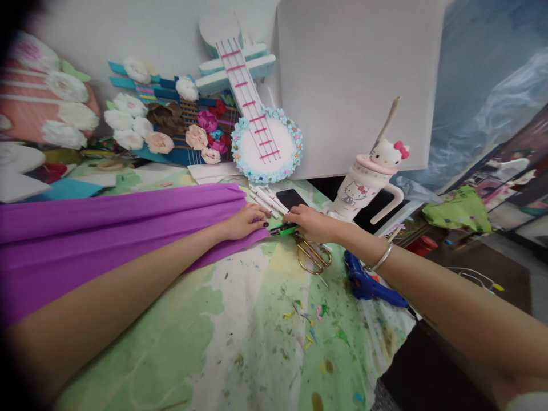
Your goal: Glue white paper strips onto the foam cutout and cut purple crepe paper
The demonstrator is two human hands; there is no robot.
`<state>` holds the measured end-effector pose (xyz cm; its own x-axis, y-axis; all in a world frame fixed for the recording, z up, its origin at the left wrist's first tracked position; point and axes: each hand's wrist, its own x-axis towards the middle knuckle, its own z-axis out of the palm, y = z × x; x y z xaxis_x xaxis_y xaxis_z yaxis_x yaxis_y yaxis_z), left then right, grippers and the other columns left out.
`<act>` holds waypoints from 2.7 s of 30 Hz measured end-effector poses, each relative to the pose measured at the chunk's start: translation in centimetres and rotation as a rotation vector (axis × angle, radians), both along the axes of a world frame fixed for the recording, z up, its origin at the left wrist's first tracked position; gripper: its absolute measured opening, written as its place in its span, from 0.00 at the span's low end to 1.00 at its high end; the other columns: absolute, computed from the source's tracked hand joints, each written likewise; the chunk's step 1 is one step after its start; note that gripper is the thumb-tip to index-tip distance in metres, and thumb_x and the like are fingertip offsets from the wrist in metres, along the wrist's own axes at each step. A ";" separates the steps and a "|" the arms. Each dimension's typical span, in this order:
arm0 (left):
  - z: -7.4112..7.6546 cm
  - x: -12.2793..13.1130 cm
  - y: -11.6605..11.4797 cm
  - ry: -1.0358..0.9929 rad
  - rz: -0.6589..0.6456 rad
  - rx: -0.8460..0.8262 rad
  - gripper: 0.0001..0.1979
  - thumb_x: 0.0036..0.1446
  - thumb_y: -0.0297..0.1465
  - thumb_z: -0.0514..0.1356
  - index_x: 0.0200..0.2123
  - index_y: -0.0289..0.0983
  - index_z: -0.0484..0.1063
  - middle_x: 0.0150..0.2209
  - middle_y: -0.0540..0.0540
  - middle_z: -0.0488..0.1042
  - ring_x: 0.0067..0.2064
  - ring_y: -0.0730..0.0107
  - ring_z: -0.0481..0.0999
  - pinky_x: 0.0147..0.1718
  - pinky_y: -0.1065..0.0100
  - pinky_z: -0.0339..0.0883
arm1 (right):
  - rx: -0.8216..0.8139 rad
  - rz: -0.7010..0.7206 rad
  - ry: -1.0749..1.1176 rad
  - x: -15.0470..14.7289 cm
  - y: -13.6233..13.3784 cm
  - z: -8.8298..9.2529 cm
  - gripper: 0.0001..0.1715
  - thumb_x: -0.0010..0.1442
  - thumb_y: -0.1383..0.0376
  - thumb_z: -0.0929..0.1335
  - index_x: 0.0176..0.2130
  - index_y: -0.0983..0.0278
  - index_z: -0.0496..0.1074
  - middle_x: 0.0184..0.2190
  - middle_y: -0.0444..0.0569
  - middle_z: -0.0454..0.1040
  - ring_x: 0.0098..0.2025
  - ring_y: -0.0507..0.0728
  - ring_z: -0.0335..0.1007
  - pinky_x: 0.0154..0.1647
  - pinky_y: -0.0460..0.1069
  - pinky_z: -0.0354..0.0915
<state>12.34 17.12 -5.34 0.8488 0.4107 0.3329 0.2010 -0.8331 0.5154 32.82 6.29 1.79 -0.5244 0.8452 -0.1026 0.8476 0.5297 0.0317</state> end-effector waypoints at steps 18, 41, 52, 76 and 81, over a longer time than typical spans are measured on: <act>0.2 0.0 0.0 -0.025 -0.015 -0.040 0.10 0.59 0.31 0.52 0.27 0.36 0.68 0.44 0.47 0.74 0.49 0.64 0.68 0.54 0.58 0.52 | -0.001 -0.038 0.027 1.1 -0.7 -0.2 0.25 0.53 0.77 0.60 0.49 0.64 0.65 0.41 0.55 0.65 0.43 0.60 0.61 0.43 0.54 0.60; 0.4 0.0 -0.3 -0.028 0.017 -0.058 0.10 0.59 0.29 0.54 0.26 0.35 0.69 0.41 0.47 0.74 0.47 0.64 0.67 0.53 0.59 0.52 | -0.032 -0.062 0.141 -0.3 -1.9 -0.3 0.26 0.51 0.78 0.60 0.49 0.63 0.66 0.41 0.54 0.64 0.44 0.60 0.62 0.42 0.54 0.60; 0.6 0.0 -0.3 -0.013 0.022 -0.040 0.09 0.57 0.29 0.54 0.26 0.36 0.70 0.39 0.47 0.75 0.44 0.64 0.68 0.52 0.58 0.55 | -0.048 0.009 0.100 -2.2 -0.9 -0.4 0.23 0.53 0.78 0.60 0.48 0.64 0.65 0.41 0.55 0.64 0.44 0.61 0.59 0.43 0.56 0.60; 0.6 -0.1 -0.3 -0.014 0.044 -0.065 0.10 0.58 0.30 0.54 0.26 0.35 0.71 0.41 0.46 0.74 0.49 0.62 0.67 0.53 0.59 0.56 | -0.023 0.018 0.180 -2.9 -1.3 -0.6 0.22 0.54 0.76 0.60 0.48 0.63 0.66 0.42 0.55 0.65 0.45 0.61 0.60 0.44 0.55 0.61; 0.5 0.0 -0.1 -0.012 0.031 -0.043 0.10 0.57 0.29 0.54 0.26 0.35 0.71 0.41 0.45 0.75 0.47 0.63 0.69 0.53 0.59 0.57 | -0.038 0.073 0.191 -4.4 -0.3 -0.9 0.20 0.54 0.76 0.61 0.47 0.65 0.65 0.42 0.56 0.66 0.47 0.61 0.61 0.46 0.56 0.61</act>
<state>12.33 17.06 -4.87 0.8315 0.4508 0.3246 0.2195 -0.8034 0.5536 28.44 5.95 0.85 -0.5972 0.8016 -0.0266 0.7955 0.5877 -0.1474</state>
